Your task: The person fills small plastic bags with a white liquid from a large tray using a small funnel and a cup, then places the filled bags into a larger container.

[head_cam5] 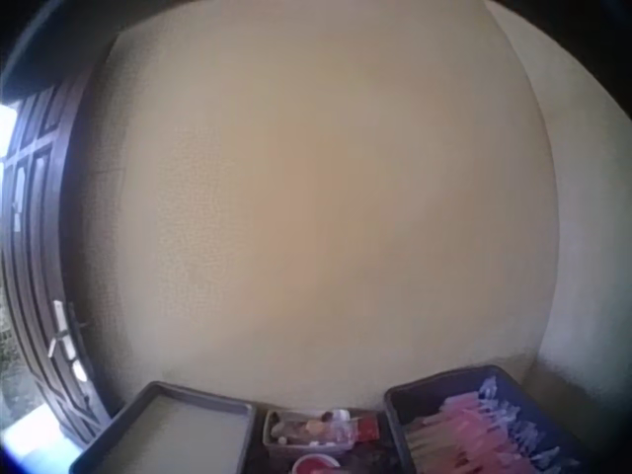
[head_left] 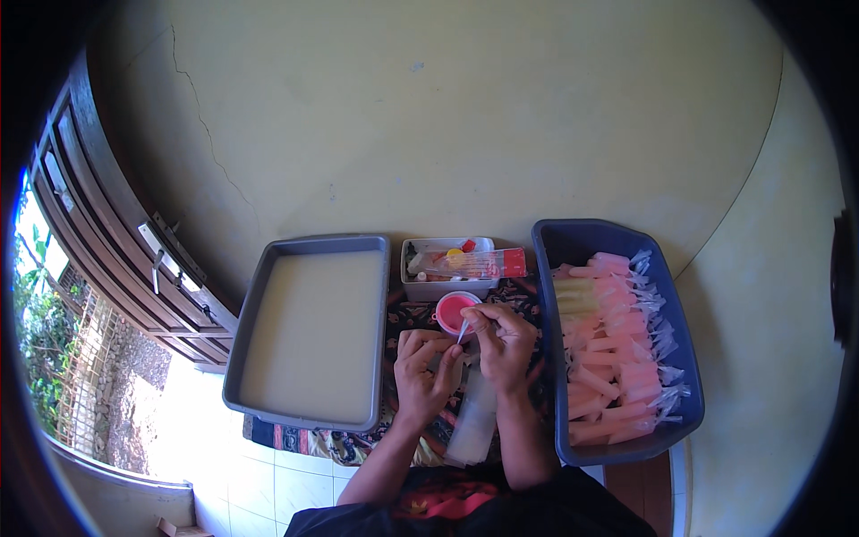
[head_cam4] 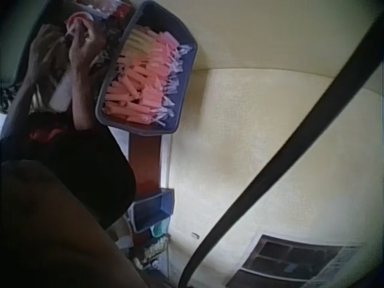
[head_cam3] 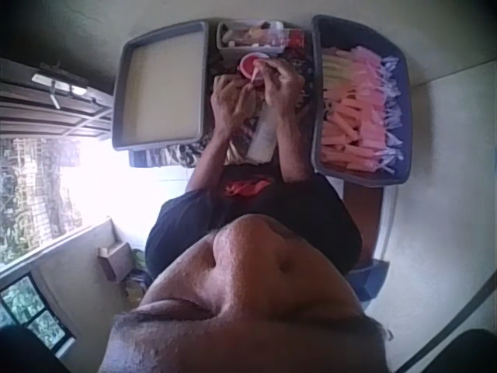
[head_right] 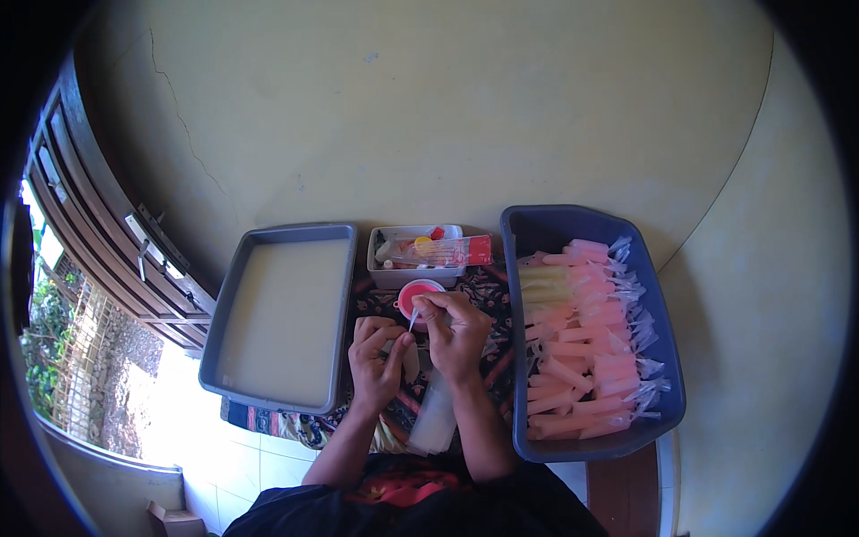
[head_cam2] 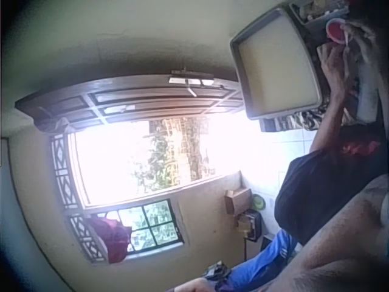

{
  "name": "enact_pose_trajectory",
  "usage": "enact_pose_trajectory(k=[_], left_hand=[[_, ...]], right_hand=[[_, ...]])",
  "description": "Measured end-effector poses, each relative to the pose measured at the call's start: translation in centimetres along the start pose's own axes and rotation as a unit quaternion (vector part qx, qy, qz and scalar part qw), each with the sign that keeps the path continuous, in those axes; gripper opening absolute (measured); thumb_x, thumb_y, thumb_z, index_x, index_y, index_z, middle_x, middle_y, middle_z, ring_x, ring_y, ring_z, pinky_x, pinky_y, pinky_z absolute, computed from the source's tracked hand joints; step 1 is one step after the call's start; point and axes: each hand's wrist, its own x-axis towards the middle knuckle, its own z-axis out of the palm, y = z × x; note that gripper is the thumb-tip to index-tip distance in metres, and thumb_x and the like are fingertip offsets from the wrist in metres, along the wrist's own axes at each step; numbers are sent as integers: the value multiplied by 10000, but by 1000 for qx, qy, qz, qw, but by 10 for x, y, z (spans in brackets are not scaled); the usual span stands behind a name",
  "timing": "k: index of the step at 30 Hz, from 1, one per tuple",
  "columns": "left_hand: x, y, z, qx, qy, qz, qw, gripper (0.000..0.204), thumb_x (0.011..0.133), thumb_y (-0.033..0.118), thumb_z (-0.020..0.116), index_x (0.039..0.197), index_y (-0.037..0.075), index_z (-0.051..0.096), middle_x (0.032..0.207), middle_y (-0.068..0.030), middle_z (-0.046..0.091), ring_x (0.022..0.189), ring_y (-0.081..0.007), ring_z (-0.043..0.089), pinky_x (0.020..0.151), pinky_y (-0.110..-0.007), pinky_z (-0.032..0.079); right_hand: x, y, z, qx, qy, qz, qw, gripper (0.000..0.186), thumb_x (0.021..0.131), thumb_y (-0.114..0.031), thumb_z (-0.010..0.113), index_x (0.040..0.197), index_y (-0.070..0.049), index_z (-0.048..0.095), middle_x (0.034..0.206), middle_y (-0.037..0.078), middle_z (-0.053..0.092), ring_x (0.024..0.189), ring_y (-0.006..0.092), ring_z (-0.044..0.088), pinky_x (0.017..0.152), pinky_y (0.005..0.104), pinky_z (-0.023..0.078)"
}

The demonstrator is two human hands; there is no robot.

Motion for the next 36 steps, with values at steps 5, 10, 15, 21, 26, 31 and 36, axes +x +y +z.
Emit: enact_pose_trajectory(k=[5, 10, 15, 21, 26, 31, 36], left_hand=[[-9, -5, 0, -27, -3, -12, 1000, 134, 931, 122, 828, 963, -2, 789, 1021, -127, 711, 979, -302, 653, 889, -399, 511], [-14, -4, 2, -52, -18, -25, 998, 147, 929, 125, 833, 967, -11, 792, 1025, -121, 710, 965, -280, 667, 872, -379, 523], [-7, 1, 1, -73, -28, -21, 997, 154, 948, 124, 836, 965, -23, 793, 1029, -111, 696, 965, -231, 667, 852, -351, 529], [9, 4, 3, -221, 53, -76, 971, 129, 1007, 99, 797, 995, -27, 771, 1020, -79, 676, 926, -168, 656, 842, -289, 519], [53, 41, 0, -377, 74, -128, 914, 182, 1087, 156, 728, 1047, -18, 765, 1054, -32, 648, 893, -92, 616, 840, -243, 504], [83, 65, 34, -527, 3, -136, 839, 253, 1130, 259, 667, 1114, 19, 746, 1055, -45, 739, 933, -113, 699, 806, -311, 608], [103, 77, 67, -522, -141, -110, 834, 252, 1148, 243, 627, 1176, 13, 725, 1123, -84, 747, 980, -145, 726, 800, -333, 631]], right_hand=[[13, -5, 1, -3, 24, -4, 1000, 139, 986, -103, 822, 1013, 33, 809, 871, 94, 799, 777, 122, 729, 727, 287, 574], [31, -2, -1, 31, 51, -11, 998, 130, 998, -96, 813, 1032, 30, 813, 878, 85, 806, 788, 101, 725, 730, 283, 574], [35, -12, 0, 18, 34, 8, 999, 141, 1041, -54, 759, 1085, 77, 789, 1015, 120, 813, 938, 128, 740, 843, 274, 589], [24, -53, 8, -41, -45, -40, 997, 499, 1115, -307, 660, 1504, 3, 620, 1213, 216, 791, 973, 298, 806, 858, 384, 611], [-21, -95, -18, -228, -128, -57, 964, 787, 1033, -219, 735, 1661, 43, 339, 1302, 288, 710, 1083, 451, 754, 910, 469, 607], [-22, -115, -62, -264, -89, -41, 960, 595, 1021, -60, 718, 1561, 9, 476, 1297, 258, 699, 1132, 444, 721, 927, 485, 577], [12, -158, -137, -313, -93, -28, 945, 385, 1061, -87, 666, 1420, 28, 586, 1232, 246, 699, 1088, 432, 717, 922, 499, 565]])
